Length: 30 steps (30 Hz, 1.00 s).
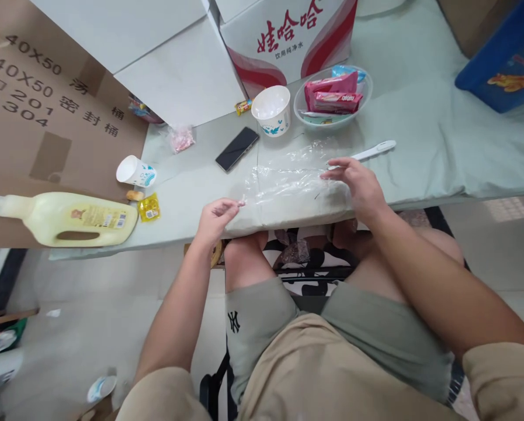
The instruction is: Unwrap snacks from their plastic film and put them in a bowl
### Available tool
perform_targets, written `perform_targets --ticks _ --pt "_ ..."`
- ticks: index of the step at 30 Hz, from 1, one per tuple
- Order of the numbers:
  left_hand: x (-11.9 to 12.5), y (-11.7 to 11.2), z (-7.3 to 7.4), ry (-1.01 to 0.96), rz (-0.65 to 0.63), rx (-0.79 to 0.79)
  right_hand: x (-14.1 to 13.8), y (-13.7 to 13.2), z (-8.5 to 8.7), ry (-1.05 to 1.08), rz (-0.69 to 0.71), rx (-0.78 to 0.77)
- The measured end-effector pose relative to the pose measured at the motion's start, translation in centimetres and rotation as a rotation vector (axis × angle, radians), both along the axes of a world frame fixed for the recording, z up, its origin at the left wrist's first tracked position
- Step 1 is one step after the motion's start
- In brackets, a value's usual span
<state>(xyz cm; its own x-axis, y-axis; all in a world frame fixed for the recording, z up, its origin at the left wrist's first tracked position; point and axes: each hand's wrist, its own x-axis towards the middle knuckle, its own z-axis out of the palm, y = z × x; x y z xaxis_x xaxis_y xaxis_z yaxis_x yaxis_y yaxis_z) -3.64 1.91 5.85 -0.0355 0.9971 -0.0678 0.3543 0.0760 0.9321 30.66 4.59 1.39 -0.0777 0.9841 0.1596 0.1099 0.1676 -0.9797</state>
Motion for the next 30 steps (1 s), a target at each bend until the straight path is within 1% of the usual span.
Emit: perform_targets --ticks 2,4,7,9,11,14,16,18,19,21,23,24,25,27,30 --pt "0.9 0.7 -0.4 -0.199 0.131 0.007 0.2 -0.2 0.1 -0.029 0.145 0.072" --pt "1.9 1.6 -0.5 -0.264 0.191 0.009 0.1 -0.5 0.2 -0.18 0.234 0.133" --pt "3.3 2.8 -0.4 -0.185 0.194 0.043 -0.5 -0.7 0.4 -0.394 0.23 0.193" --pt "3.9 3.3 -0.6 -0.11 0.181 0.083 -0.9 -0.7 0.4 -0.425 0.172 0.205" --pt "4.3 3.6 -0.9 -0.051 0.185 0.103 -1.1 -0.3 0.4 -0.351 0.052 0.164" --pt "4.4 3.6 -1.6 -0.002 0.226 0.075 -1.0 0.6 0.2 -0.137 -0.167 0.02" --pt "4.6 3.5 -1.9 -0.01 0.274 0.048 -0.9 1.2 -0.1 -0.012 -0.263 -0.072" --pt "4.8 3.4 -2.2 -0.045 0.35 0.016 -0.8 1.5 -0.4 0.091 -0.289 -0.132" --pt "4.9 3.4 -2.3 -0.066 0.387 -0.003 -0.8 1.4 -0.5 0.134 -0.268 -0.152" --pt "5.0 3.4 -2.4 -0.1 0.425 -0.034 -0.9 0.9 -0.5 0.168 -0.177 -0.18" --pt "5.0 3.3 -2.5 -0.125 0.386 -0.027 -1.2 0.1 -0.5 0.117 -0.096 -0.193" --pt "4.9 3.2 -2.6 -0.132 0.346 -0.005 -1.3 -0.1 -0.4 0.08 -0.09 -0.191" --pt "4.7 3.0 -2.7 -0.133 0.298 0.025 -1.4 -0.3 -0.4 0.05 -0.11 -0.184" --pt "4.2 2.6 -2.8 -0.121 0.197 0.064 -1.4 -0.2 -0.4 0.018 -0.2 -0.154" --pt "3.6 2.0 -3.1 -0.064 0.06 0.011 -1.0 0.5 -0.7 -0.009 -0.332 -0.081"
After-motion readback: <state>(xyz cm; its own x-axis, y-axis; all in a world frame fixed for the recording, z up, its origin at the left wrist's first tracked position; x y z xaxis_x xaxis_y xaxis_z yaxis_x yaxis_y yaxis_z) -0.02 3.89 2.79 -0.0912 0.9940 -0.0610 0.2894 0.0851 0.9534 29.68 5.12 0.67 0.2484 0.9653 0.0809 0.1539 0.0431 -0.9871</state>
